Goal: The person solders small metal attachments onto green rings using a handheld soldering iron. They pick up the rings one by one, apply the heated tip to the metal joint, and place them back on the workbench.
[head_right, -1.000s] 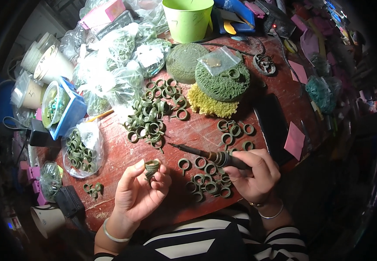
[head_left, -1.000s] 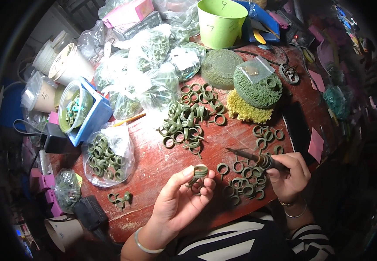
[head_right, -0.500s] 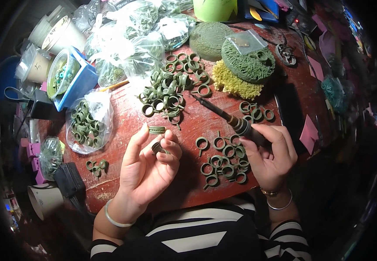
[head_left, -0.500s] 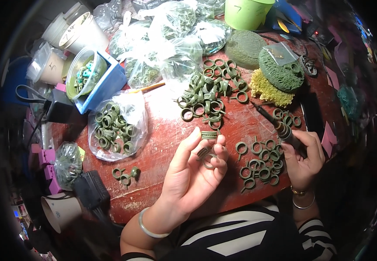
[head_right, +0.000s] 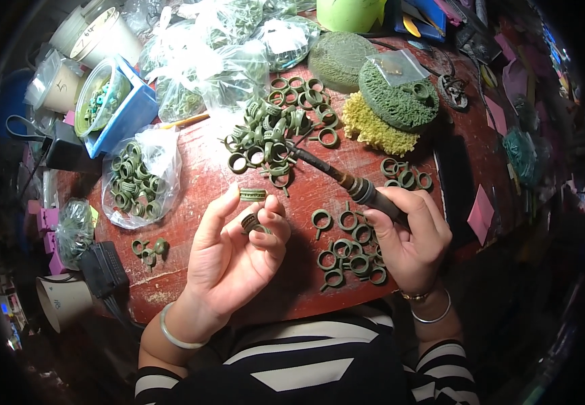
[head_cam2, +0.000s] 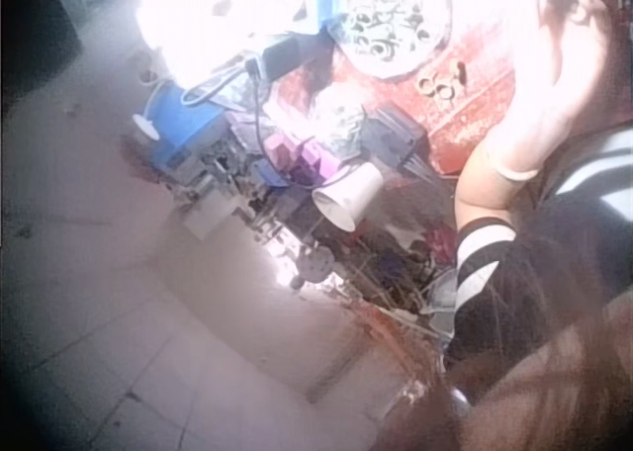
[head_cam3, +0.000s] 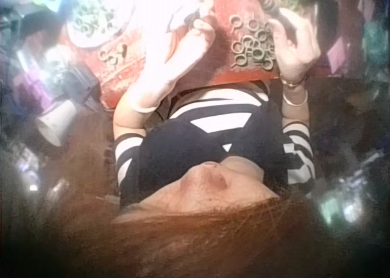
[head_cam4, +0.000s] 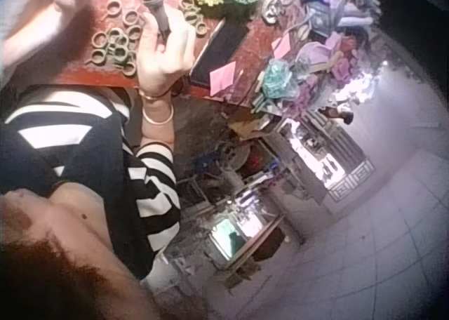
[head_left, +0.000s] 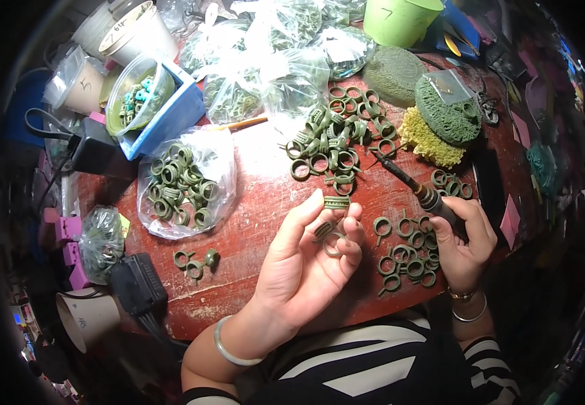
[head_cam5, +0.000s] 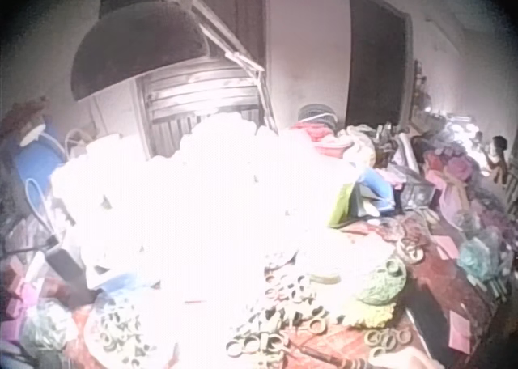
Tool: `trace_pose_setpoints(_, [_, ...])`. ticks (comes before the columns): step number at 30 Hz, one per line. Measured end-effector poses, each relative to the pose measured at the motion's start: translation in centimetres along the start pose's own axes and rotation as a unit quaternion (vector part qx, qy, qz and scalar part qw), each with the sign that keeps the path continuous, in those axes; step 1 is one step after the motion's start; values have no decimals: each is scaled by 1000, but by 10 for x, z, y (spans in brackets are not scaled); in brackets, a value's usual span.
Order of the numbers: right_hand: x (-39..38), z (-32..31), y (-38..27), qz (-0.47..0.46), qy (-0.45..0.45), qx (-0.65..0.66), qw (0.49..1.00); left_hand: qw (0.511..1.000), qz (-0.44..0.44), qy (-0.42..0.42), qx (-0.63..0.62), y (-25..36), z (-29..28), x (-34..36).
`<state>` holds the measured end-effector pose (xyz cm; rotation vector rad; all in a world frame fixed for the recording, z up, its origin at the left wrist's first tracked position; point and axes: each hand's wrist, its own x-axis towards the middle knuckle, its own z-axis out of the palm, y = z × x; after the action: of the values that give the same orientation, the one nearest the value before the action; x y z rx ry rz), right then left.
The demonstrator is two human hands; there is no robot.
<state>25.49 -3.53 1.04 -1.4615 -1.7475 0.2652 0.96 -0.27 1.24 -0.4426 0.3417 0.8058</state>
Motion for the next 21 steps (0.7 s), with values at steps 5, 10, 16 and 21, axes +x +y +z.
trace_pose_setpoints(5, [4, -2, 0, -65, 1, -4, 998, 1000, 4, -4, 11, 0, -2, 1])
trace_pose_setpoints(10, [4, -9, -5, -49, -31, -11, 998, 1000, -16, -3, 21, 0, -4, 0])
trace_pose_setpoints(16, [6, -12, -2, -67, -55, -3, 996, 997, -3, 46, 58, -4, -2, 1])
trace_pose_setpoints(21, [8, -12, -3, -81, -62, -4, 995, 994, 9, 67, 92, -5, 5, -1])
